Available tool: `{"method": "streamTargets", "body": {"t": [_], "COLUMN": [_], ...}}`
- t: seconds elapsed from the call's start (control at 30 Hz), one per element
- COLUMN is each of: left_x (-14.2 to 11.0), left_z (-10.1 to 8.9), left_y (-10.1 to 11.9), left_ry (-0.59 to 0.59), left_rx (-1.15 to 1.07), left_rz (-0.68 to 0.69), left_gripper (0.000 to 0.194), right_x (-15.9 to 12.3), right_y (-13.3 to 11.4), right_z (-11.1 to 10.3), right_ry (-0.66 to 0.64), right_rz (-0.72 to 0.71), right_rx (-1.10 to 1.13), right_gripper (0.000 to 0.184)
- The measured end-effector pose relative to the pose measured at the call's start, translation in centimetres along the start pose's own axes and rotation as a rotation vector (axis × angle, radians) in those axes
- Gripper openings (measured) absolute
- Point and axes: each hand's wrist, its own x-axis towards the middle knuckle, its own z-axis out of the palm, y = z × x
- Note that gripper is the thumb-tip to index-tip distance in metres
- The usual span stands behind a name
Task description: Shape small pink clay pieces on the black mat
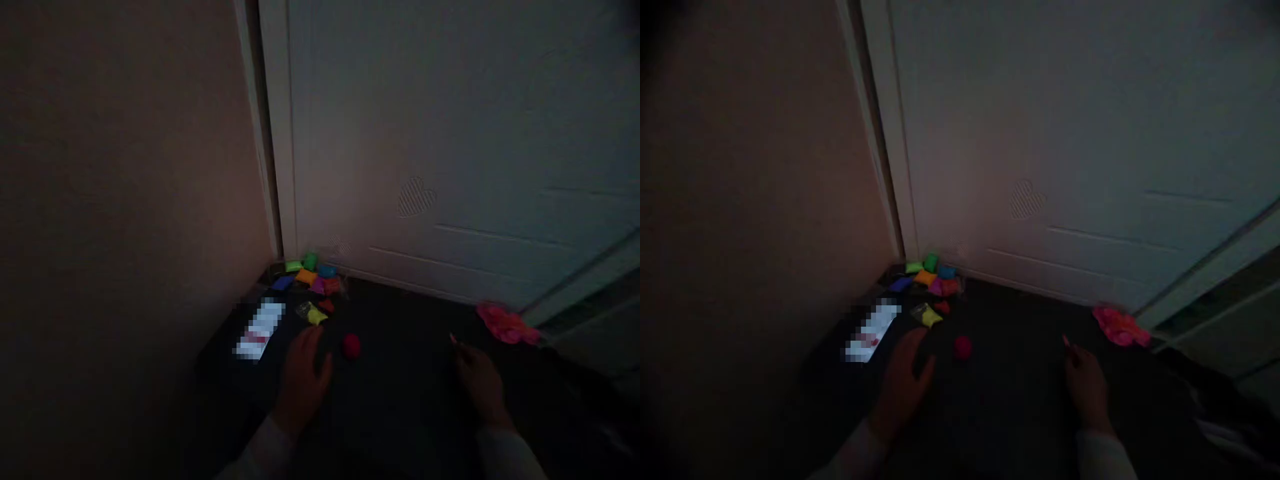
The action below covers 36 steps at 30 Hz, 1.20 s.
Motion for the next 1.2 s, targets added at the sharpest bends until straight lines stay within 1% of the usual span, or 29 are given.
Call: {"method": "streamTargets", "body": {"t": [0.07, 0.1, 0.13, 0.17, 0.2, 0.27, 0.37, 0.43, 0.57, 0.67, 0.83, 0.9, 0.97, 1.0, 1.03, 1.1, 1.13, 1.2], "left_x": [1.2, 1.8, 2.5, 3.1, 3.7, 4.6, 5.4, 5.7, 6.3, 6.9, 8.0, 8.4, 8.6, 8.7, 8.7, 8.7, 8.7, 8.8], "left_z": [2.2, 3.1, 4.0, 4.7, 5.3, 6.2, 6.8, 7.2, 8.0, 8.8, 10.1, 10.4, 10.7, 10.8, 10.8, 10.9, 10.9, 10.8], "left_y": [2.2, 3.1, 3.7, 4.0, 4.1, 3.9, 3.3, 3.3, 4.0, 4.2, 4.1, 4.2, 4.5, 4.6, 4.7, 4.9, 4.9, 4.8], "left_ry": [-0.157, -0.22, -0.27, -0.296, -0.32, -0.358, -0.384, -0.388, -0.4, -0.43, -0.41, -0.406, -0.418, -0.426, -0.435, -0.454, -0.458, -0.44], "left_rx": [-0.013, -0.021, -0.032, -0.054, -0.093, -0.169, -0.25, -0.328, -0.554, -0.761, -1.085, -1.199, -1.298, -1.342, -1.382, -1.456, -1.492, -1.563], "left_rz": [0.078, 0.102, 0.118, 0.123, 0.118, 0.102, 0.097, 0.079, -0.021, -0.14, -0.371, -0.441, -0.498, -0.522, -0.543, -0.58, -0.598, -0.634], "left_gripper": [0.053, 0.063, 0.07, 0.072, 0.07, 0.052, 0.027, 0.021, 0.02, 0.02, 0.021, 0.022, 0.027, 0.03, 0.032, 0.035, 0.036, 0.036], "right_x": [0.3, 0.5, 0.6, 0.6, 0.7, 0.6, 0.5, 0.5, 0.5, 0.4, 0.3, 0.0, -0.6, -1.1, -1.7, -2.9, -3.6, -4.8], "right_y": [0.6, 0.9, 1.0, 1.1, 1.1, 0.9, 0.6, 0.6, 0.7, 0.8, 0.3, -0.5, -2.0, -3.0, -4.1, -6.7, -8.0, -10.4], "right_z": [-0.5, -0.7, -0.9, -1.0, -1.1, -1.2, -1.2, -1.1, -1.0, -0.8, -1.1, -1.1, -0.7, -0.3, 0.2, 1.6, 2.4, 4.0], "right_ry": [-0.003, -0.005, -0.007, -0.011, -0.014, -0.013, 0.004, 0.013, 0.049, 0.101, 0.259, 0.371, 0.521, 0.583, 0.607, 0.605, 0.556, 0.462], "right_rz": [0.016, 0.02, 0.022, 0.021, 0.018, 0.014, 0.02, 0.022, 0.013, -0.015, -0.095, -0.142, -0.222, -0.297, -0.375, -0.516, -0.588, -0.673], "right_rx": [0.002, 0.004, 0.006, 0.008, 0.012, 0.018, 0.024, 0.028, 0.035, 0.039, 0.021, 0.007, 0.006, 0.023, 0.047, 0.094, 0.125, 0.137], "right_gripper": [0.054, 0.055, 0.055, 0.055, 0.055, 0.054, 0.052, 0.05, 0.048, 0.046, 0.04, 0.037, 0.035, 0.032, 0.03, 0.026, 0.026, 0.026]}}
